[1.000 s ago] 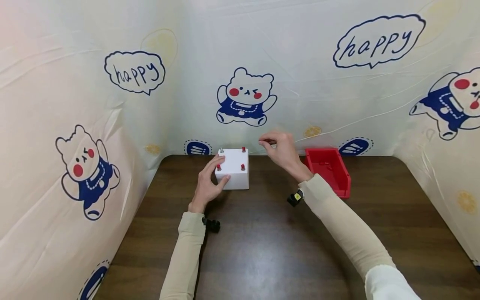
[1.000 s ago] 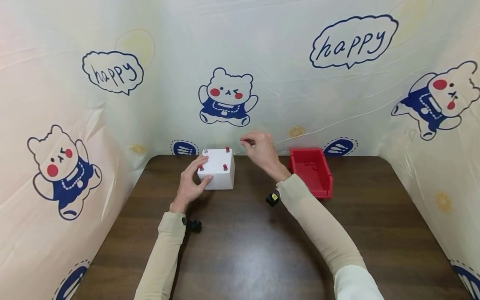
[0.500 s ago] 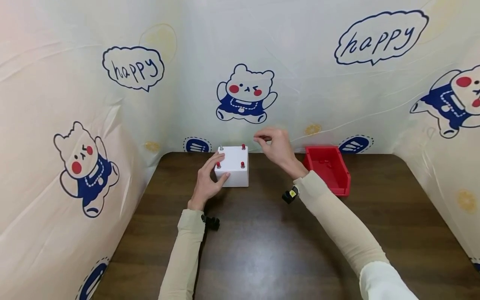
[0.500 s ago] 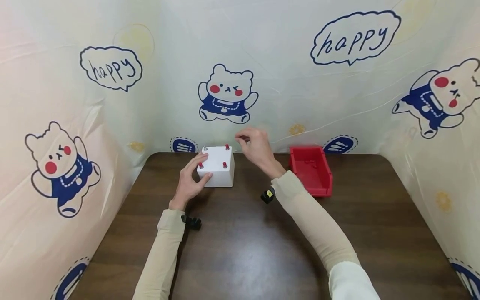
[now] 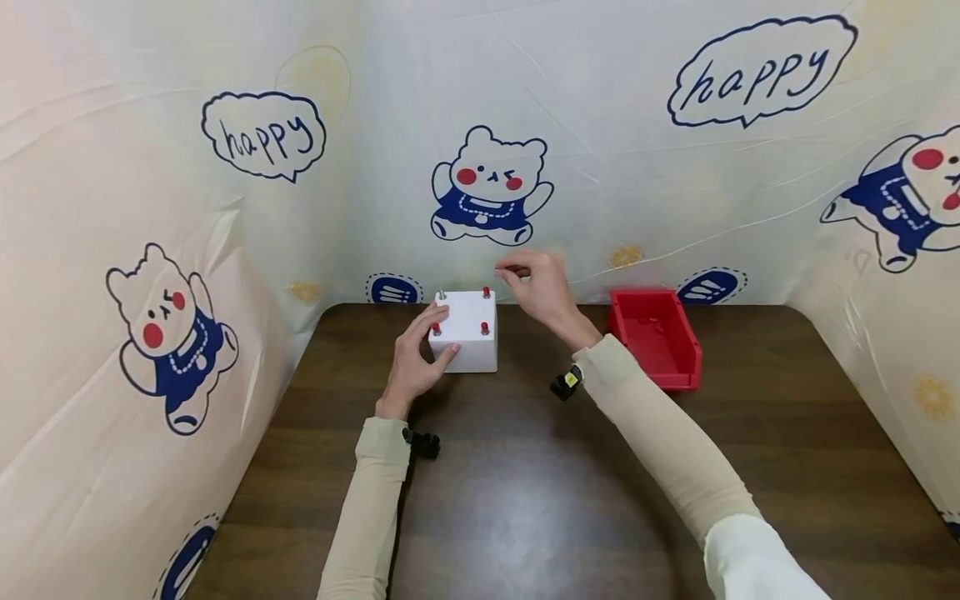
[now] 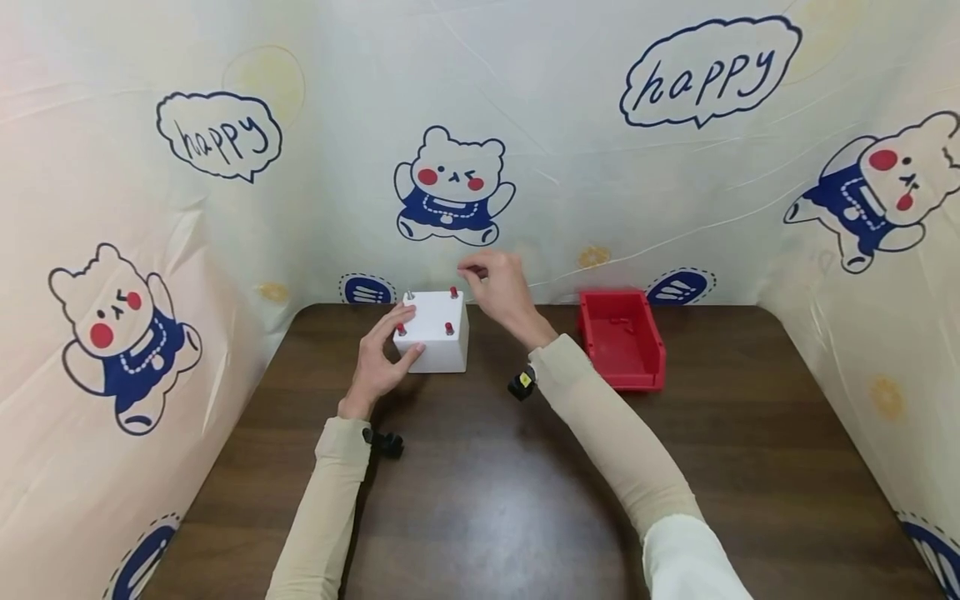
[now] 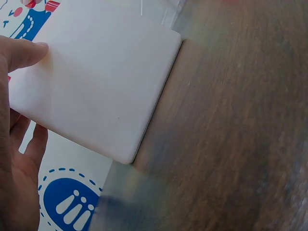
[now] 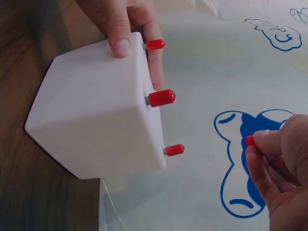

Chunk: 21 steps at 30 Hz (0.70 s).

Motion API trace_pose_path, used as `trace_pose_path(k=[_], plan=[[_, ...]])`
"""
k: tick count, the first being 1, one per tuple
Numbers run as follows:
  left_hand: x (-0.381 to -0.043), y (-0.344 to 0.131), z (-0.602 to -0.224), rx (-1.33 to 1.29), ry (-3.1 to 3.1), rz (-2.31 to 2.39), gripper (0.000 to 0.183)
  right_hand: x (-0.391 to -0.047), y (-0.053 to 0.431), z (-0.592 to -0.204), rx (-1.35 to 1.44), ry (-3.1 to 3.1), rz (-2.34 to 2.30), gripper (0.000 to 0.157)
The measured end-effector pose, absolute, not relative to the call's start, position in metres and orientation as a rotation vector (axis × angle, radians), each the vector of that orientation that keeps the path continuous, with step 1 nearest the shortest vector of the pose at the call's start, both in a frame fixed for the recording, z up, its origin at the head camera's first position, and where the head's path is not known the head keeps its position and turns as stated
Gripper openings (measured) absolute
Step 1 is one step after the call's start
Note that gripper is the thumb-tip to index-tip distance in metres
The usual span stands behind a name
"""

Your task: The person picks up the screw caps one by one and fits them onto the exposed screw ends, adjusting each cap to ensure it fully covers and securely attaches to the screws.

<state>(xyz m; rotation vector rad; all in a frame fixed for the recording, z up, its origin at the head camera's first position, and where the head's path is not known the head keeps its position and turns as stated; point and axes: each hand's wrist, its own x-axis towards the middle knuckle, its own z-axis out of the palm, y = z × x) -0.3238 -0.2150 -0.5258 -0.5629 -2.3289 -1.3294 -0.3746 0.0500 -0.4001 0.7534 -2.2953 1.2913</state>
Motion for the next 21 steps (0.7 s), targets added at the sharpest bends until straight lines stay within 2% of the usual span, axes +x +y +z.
trace_pose_path(k=[21], plan=[[-0.325,-0.216,-0.527,-0.598,-2.289,-1.323,0.054,-0.384,0.033,-0.404,0.706,-2.321,1.334,0.011]])
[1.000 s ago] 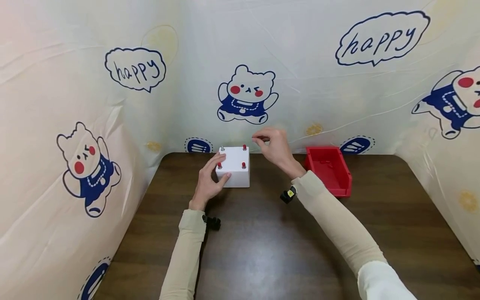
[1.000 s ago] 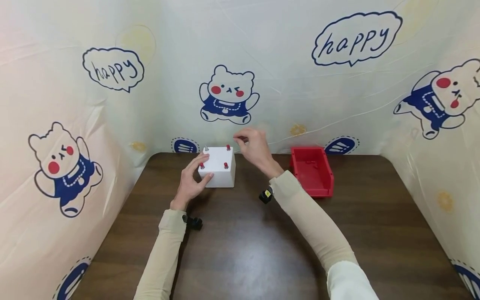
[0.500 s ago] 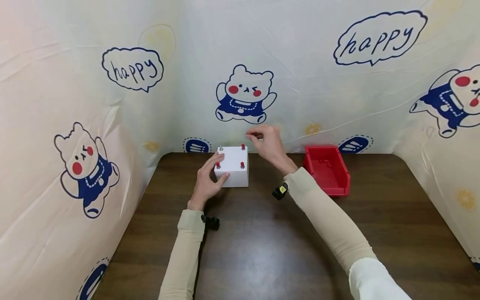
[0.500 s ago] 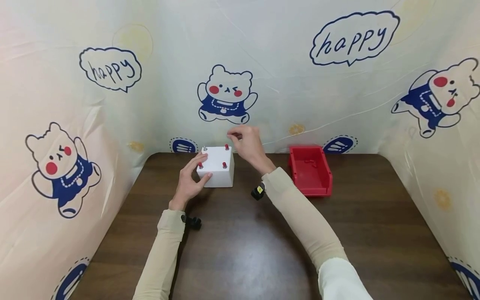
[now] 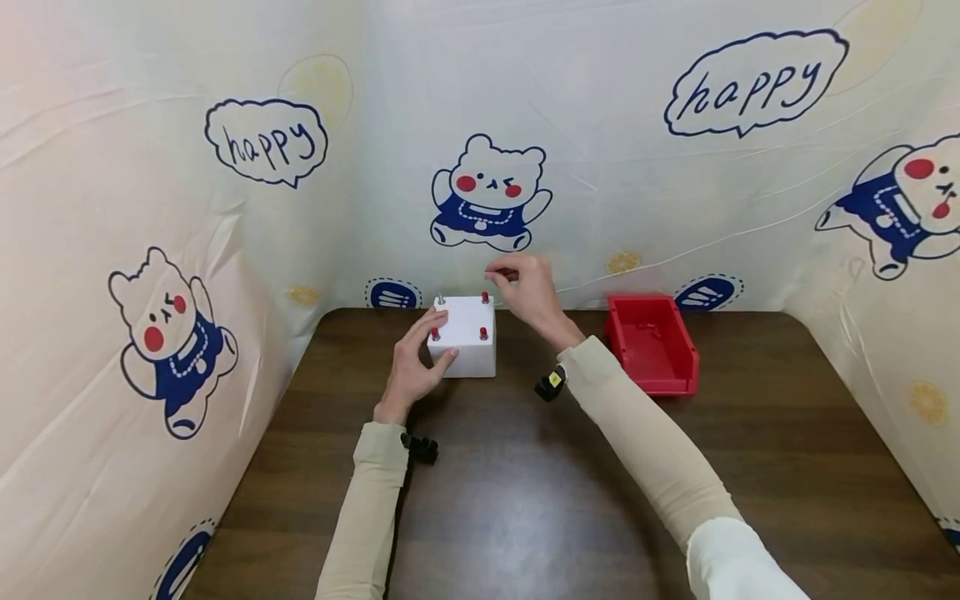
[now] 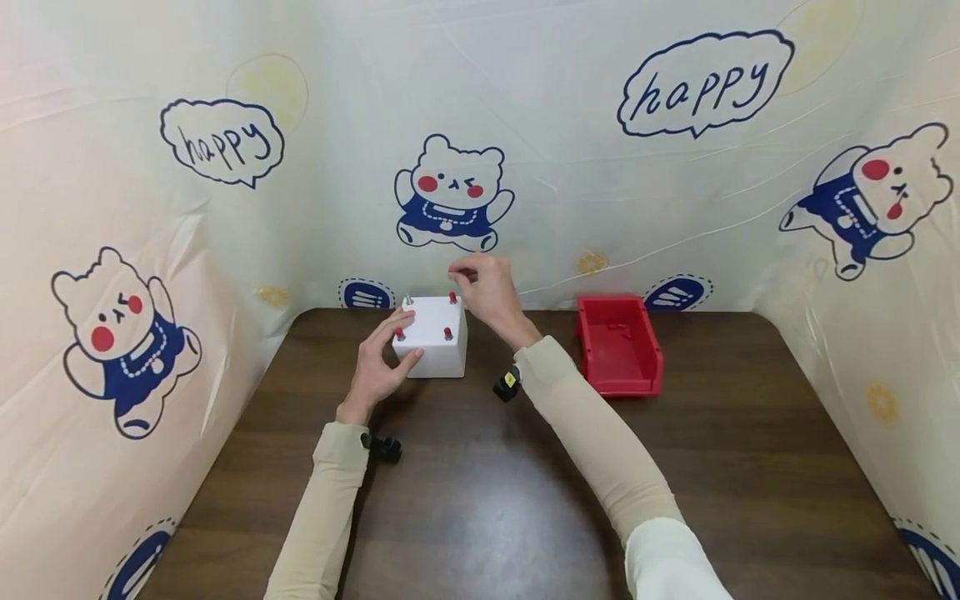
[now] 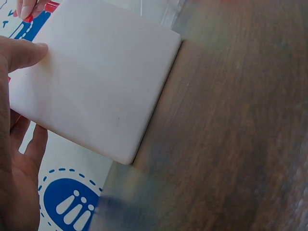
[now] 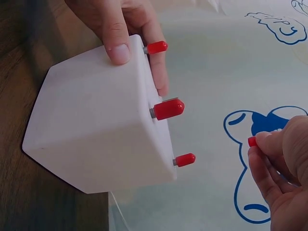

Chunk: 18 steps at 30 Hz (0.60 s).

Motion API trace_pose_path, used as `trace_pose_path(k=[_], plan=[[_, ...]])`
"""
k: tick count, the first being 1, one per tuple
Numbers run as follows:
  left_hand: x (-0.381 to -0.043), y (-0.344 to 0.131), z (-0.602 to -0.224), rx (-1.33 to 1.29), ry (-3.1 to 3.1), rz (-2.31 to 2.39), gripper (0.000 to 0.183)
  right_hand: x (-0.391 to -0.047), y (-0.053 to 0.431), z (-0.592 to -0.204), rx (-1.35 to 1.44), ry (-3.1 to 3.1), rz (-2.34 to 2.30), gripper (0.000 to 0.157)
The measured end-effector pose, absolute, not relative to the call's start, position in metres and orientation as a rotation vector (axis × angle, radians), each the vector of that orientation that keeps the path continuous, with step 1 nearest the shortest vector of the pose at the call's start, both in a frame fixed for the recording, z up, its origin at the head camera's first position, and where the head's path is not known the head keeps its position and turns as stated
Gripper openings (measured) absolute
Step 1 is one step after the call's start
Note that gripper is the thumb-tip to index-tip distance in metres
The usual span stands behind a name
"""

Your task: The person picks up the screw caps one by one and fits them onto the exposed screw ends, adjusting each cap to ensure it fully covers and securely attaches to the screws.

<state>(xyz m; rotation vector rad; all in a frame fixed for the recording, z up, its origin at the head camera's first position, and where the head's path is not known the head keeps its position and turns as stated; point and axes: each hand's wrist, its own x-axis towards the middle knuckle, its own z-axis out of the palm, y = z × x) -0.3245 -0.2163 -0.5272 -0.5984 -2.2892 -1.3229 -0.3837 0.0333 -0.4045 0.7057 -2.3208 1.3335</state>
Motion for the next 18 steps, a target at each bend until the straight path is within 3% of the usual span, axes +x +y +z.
trace_pose_path(k=[18], plan=[[-0.3238,-0.2138,-0.5294,-0.604,-2.246,-1.335,0.056,-0.3882,0.0247,-0.4147,0.692,-2.344,1.320,0.010]])
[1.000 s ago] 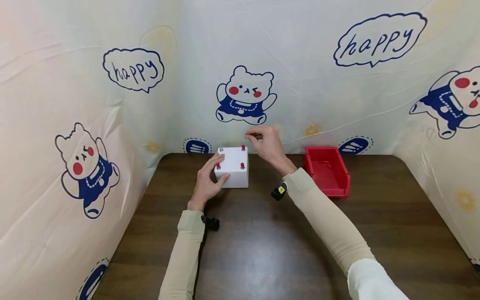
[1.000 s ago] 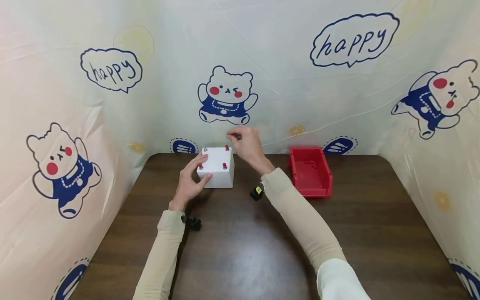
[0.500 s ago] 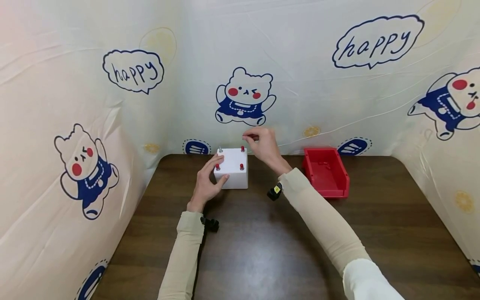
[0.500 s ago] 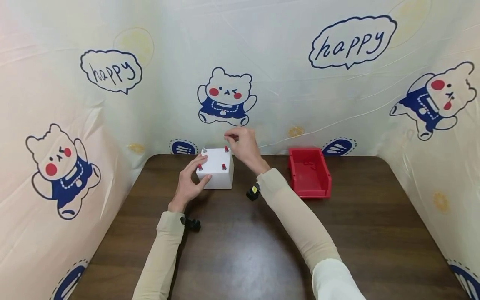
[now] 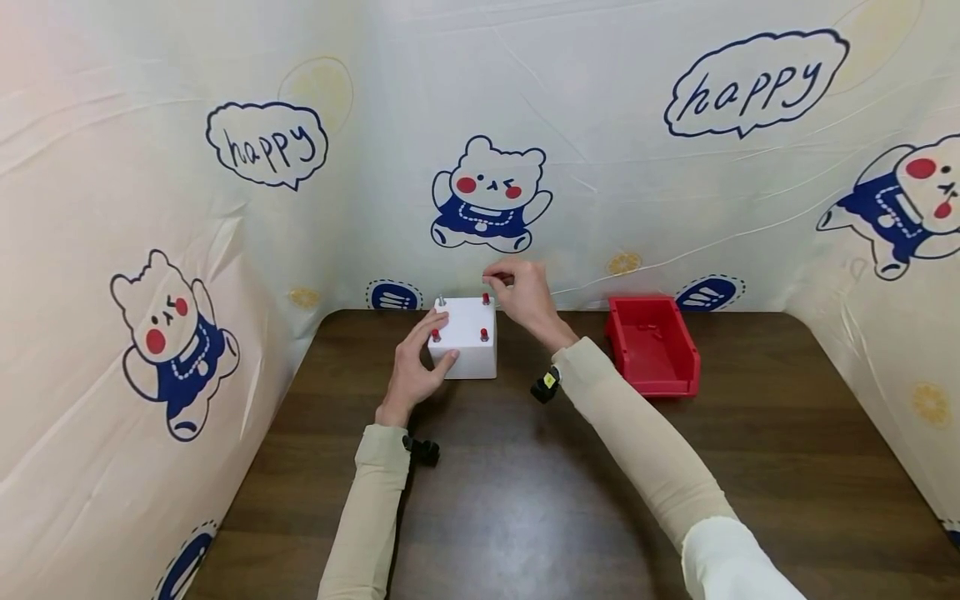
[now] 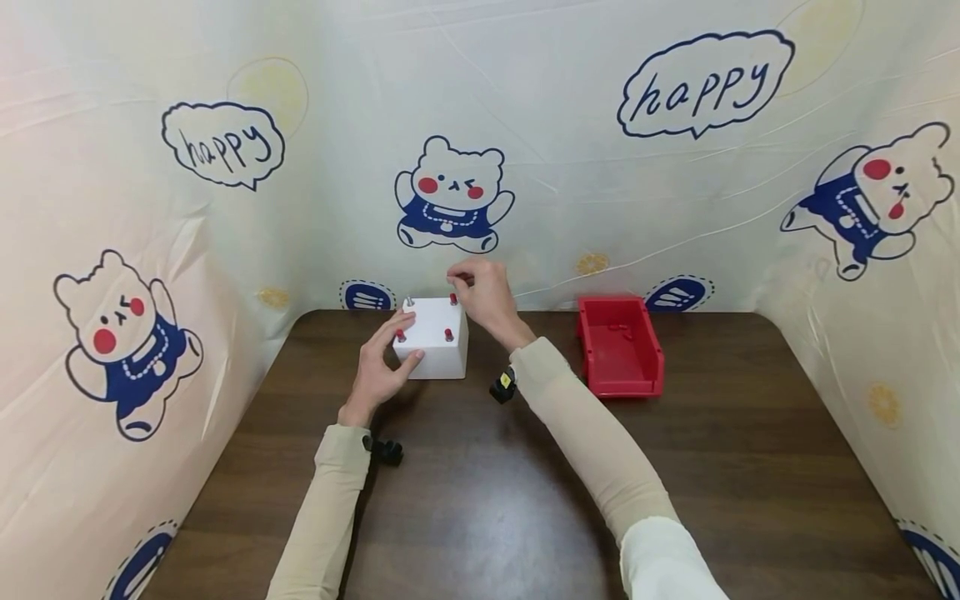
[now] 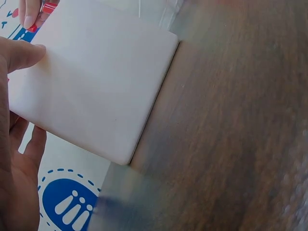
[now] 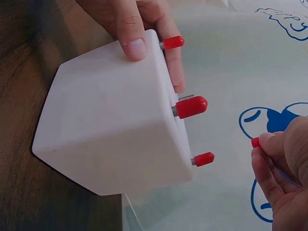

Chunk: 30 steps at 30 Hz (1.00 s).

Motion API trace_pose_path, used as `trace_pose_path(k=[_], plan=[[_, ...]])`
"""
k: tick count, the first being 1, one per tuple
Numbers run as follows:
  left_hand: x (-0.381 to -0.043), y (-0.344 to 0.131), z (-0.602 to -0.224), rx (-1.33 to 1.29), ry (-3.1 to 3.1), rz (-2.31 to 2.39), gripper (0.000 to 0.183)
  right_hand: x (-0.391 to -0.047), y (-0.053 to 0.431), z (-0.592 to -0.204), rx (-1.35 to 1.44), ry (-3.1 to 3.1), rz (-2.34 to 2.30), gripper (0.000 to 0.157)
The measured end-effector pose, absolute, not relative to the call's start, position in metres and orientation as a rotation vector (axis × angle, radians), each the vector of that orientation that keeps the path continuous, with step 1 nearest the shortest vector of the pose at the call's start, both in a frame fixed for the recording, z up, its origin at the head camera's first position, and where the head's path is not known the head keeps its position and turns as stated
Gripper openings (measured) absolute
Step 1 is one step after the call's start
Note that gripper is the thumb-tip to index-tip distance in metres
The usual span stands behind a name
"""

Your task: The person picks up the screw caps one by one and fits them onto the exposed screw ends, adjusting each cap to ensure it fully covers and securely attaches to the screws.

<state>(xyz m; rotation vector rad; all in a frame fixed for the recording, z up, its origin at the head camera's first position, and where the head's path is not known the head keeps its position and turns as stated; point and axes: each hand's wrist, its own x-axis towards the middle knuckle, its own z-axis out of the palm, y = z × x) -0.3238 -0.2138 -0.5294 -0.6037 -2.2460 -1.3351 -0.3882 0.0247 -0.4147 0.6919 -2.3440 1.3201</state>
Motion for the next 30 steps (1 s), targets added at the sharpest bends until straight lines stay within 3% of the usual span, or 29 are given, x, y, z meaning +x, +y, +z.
trace_pose_path(k=[30], plan=[[-0.324,-0.216,-0.528,-0.572,-2.313,-1.334,0.056,-0.392,0.002,-0.410,0.682,-2.395,1.349,0.014]])
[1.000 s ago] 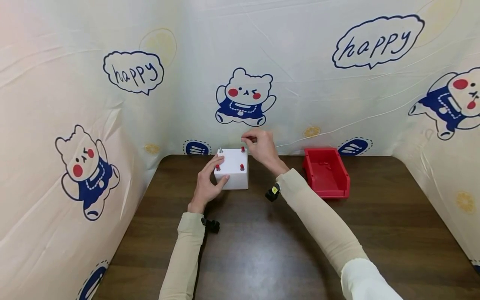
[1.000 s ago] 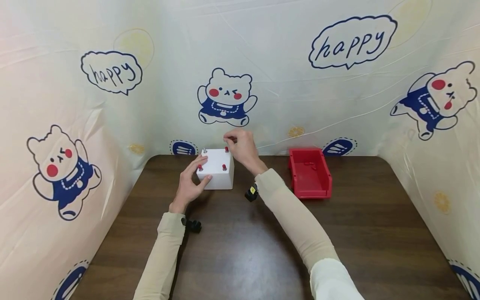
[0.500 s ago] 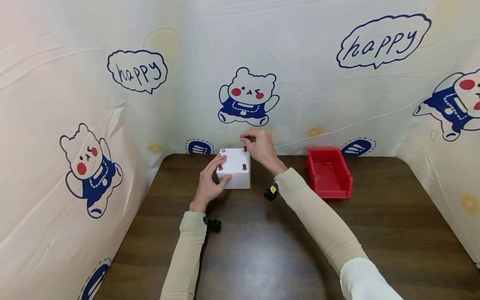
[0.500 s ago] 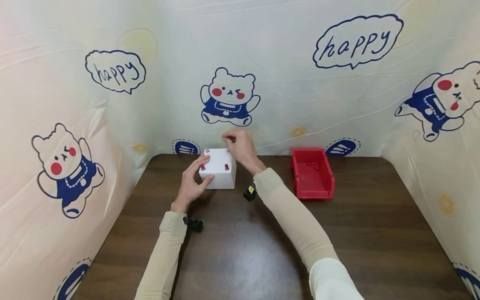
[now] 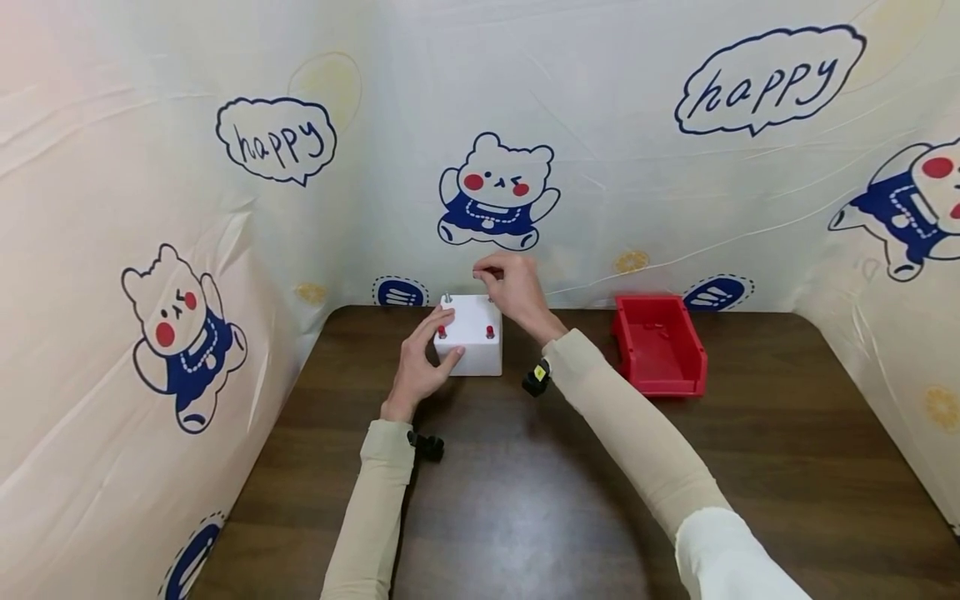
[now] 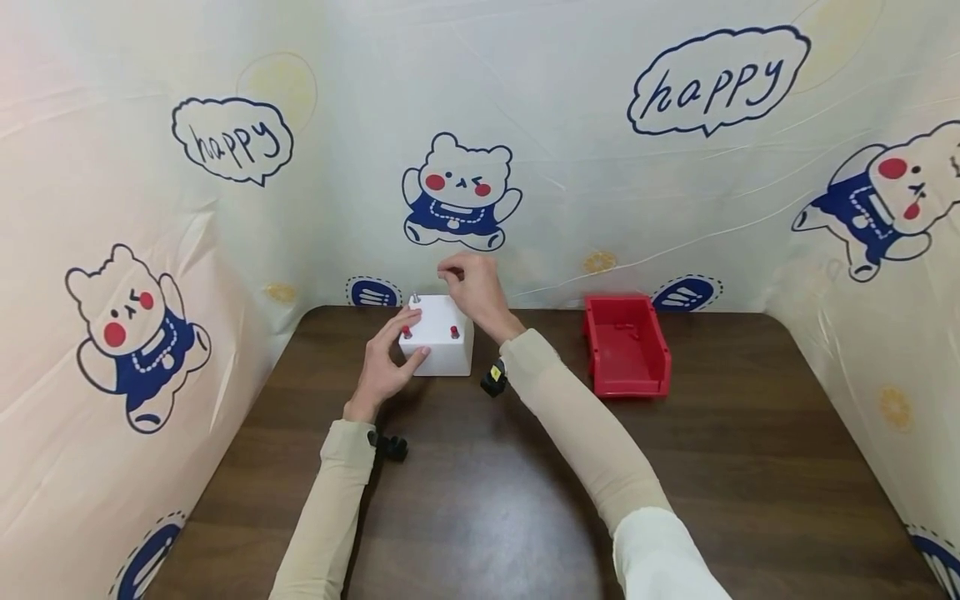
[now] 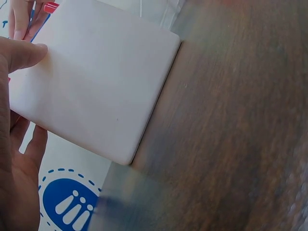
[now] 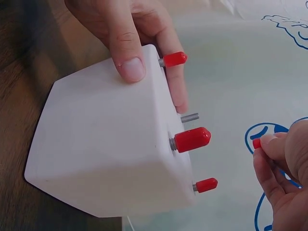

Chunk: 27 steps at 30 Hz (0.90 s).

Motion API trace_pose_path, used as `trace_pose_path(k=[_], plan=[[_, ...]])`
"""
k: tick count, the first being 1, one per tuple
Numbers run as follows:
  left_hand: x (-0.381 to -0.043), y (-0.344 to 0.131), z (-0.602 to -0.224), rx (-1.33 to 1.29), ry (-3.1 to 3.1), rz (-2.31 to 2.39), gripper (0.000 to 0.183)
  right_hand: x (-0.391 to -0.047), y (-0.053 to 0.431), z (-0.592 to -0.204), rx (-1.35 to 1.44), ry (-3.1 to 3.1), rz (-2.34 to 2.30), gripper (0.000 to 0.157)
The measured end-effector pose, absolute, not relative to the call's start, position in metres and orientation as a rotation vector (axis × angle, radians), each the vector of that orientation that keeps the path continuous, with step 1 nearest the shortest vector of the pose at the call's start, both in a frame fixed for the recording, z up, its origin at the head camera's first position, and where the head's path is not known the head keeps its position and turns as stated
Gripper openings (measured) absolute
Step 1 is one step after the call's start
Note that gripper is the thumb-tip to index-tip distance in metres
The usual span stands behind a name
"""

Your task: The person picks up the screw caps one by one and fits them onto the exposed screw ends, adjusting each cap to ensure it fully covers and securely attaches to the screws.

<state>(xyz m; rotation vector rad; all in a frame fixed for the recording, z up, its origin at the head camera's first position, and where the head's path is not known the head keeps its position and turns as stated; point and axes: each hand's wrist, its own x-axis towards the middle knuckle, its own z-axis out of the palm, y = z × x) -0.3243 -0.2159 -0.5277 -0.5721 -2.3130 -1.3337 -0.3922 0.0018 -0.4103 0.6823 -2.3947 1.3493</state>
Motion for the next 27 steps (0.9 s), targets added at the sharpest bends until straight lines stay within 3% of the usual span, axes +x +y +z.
trace_pose_path(k=[27], plan=[[-0.323,-0.212,-0.527,-0.566,-2.279,-1.340,0.056,-0.398,-0.012,-0.416,0.708,-2.405,1.318,0.013]])
